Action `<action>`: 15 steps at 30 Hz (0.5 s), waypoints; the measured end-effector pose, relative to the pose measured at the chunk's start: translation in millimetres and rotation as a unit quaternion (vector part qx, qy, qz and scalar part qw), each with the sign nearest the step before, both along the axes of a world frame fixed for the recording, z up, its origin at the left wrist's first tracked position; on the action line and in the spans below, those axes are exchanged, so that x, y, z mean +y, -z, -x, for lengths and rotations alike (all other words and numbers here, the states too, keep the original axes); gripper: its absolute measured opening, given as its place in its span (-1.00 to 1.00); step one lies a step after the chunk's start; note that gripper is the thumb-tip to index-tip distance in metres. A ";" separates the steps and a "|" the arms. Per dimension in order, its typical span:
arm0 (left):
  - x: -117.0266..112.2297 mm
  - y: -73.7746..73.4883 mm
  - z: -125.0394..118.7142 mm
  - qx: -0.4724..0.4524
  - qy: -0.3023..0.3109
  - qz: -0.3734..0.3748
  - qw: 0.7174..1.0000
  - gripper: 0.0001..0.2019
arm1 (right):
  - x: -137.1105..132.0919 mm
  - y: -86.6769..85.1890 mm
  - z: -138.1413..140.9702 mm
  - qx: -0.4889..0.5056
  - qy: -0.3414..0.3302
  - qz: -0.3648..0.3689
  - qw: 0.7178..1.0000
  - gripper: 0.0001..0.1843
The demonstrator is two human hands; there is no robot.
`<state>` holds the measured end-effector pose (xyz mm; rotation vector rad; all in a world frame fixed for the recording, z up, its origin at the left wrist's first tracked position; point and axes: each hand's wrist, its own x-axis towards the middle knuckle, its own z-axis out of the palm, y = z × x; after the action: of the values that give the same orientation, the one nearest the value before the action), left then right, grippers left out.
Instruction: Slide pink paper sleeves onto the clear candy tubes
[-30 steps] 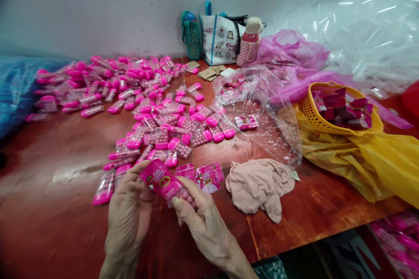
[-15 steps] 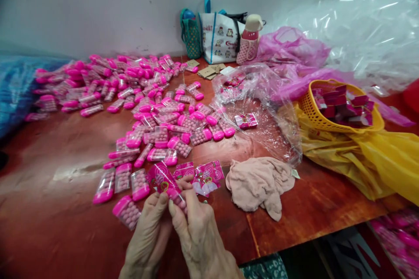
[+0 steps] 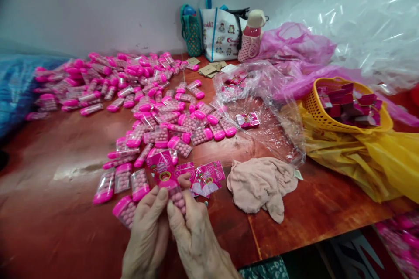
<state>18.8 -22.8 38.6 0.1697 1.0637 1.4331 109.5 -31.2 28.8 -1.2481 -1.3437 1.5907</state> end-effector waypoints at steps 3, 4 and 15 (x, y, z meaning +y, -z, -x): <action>-8.3 0.3 -7.5 0.008 0.008 0.024 1.000 -0.86 | -2.4 -1.7 -2.3 -0.020 0.019 0.017 0.999 -0.68; -11.0 1.2 -8.0 0.009 0.002 0.033 0.999 -0.86 | -1.7 -2.6 -2.4 -0.014 0.008 0.023 1.000 -0.68; 0.4 4.8 11.4 -0.008 -0.008 -0.004 1.000 -0.86 | 2.1 -0.4 3.4 0.033 -0.024 0.053 0.998 -0.65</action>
<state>7.4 -22.5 33.8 0.1566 1.0478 1.4506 106.2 -29.1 29.3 -1.2225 -1.2727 1.7411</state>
